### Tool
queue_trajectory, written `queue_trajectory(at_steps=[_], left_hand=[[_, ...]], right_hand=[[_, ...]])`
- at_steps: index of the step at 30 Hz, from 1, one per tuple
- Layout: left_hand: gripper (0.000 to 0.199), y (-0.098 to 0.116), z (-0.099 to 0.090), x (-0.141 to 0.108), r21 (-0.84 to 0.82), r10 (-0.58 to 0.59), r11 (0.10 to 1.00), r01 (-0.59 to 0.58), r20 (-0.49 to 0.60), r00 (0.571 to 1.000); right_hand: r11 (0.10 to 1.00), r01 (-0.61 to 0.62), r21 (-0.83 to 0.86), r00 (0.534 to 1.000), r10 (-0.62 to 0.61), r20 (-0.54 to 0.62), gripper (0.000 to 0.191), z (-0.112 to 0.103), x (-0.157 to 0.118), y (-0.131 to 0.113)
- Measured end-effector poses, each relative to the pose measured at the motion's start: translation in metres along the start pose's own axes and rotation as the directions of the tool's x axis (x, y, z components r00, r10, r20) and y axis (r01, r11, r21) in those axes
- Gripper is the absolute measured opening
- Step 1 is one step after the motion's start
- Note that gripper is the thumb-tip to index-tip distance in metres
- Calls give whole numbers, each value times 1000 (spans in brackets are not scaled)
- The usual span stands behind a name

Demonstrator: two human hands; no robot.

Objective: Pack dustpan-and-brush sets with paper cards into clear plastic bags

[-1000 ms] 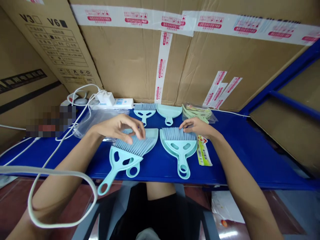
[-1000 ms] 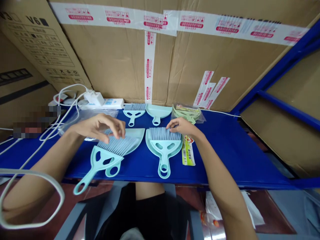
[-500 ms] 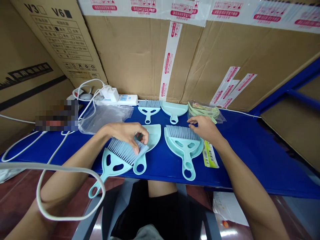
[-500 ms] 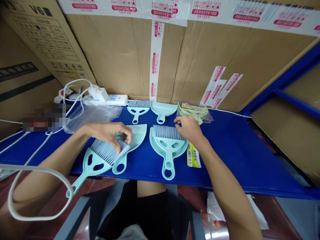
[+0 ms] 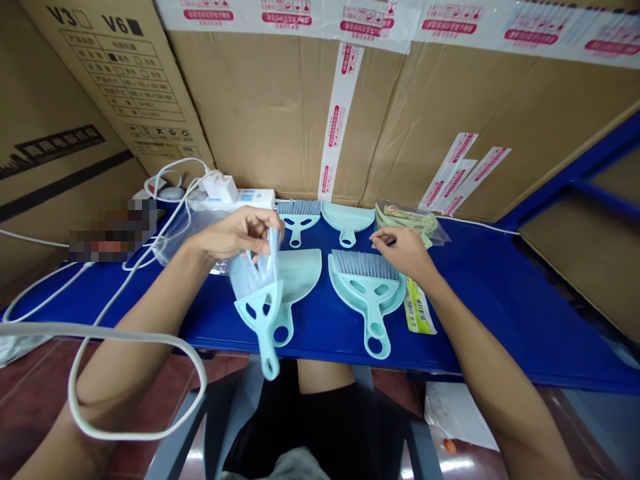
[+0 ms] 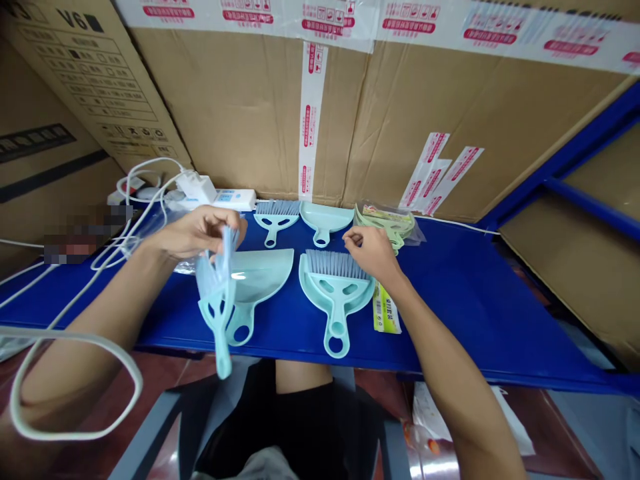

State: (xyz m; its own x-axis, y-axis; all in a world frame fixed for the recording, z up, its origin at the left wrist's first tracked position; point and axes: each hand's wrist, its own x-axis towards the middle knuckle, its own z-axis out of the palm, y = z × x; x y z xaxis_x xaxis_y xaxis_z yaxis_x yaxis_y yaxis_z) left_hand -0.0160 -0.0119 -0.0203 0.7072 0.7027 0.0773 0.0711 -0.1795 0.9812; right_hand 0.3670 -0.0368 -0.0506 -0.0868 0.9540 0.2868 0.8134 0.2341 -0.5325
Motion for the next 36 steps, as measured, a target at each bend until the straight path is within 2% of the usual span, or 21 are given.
queue_trajectory(at_steps=[3, 5, 7, 9, 12, 15, 19, 23, 26, 28, 30, 33, 36], left_hand=[[49, -11, -2, 11, -15, -37, 999, 35, -265, 963], [44, -21, 0, 19, 65, -68, 993, 95, -331, 941], [40, -31, 3, 26, 188, -64, 973, 131, -325, 944], [39, -37, 7, 30, 329, -4, 939, 97, -272, 962], [44, -38, 10, 29, 536, 135, 844, -20, -176, 975], [44, -31, 9, 26, 645, 179, 760, -79, -91, 980], [43, -21, 11, 23, 609, 110, 781, -141, 89, 990], [42, -17, 19, 22, 508, 51, 841, -185, 267, 962], [38, -20, 21, 22, 441, 61, 875, -198, 304, 951], [29, -24, 21, 24, 422, 97, 885, -197, 245, 965], [19, -29, 21, 27, 445, 154, 872, -204, 146, 977], [17, -34, 23, 31, 510, 258, 833, -215, -13, 966], [15, -37, 25, 33, 547, 316, 813, -198, -130, 940]], right_hand=[[1000, -6, 25, 1000, 7, -6, 17, 2, -1, -1], [999, 2, 33, 1000, -2, -15, 17, 3, -1, -2], [999, 17, 45, 1000, -16, -18, 17, 4, -2, -2], [998, 37, 59, 999, -36, -20, 17, 4, -4, -5], [993, 93, 72, 995, -91, -34, 18, 5, -7, -11], [970, 228, 81, 974, -225, -35, 18, 7, -12, -21], [899, 437, 20, 900, -436, -15, 20, 13, -16, -25], [879, 478, -13, 879, -478, 4, 20, 17, -14, -19], [871, 491, -6, 871, -491, -10, 19, 16, -12, -20], [849, 528, 5, 849, -528, -14, 20, 13, -17, -30], [801, 599, -8, 801, -598, 22, 22, 13, -31, -51], [709, 697, -105, 717, -687, 119, 34, 26, -71, -94], [689, 669, -277, 739, -655, 157, 70, 60, -118, -133]])
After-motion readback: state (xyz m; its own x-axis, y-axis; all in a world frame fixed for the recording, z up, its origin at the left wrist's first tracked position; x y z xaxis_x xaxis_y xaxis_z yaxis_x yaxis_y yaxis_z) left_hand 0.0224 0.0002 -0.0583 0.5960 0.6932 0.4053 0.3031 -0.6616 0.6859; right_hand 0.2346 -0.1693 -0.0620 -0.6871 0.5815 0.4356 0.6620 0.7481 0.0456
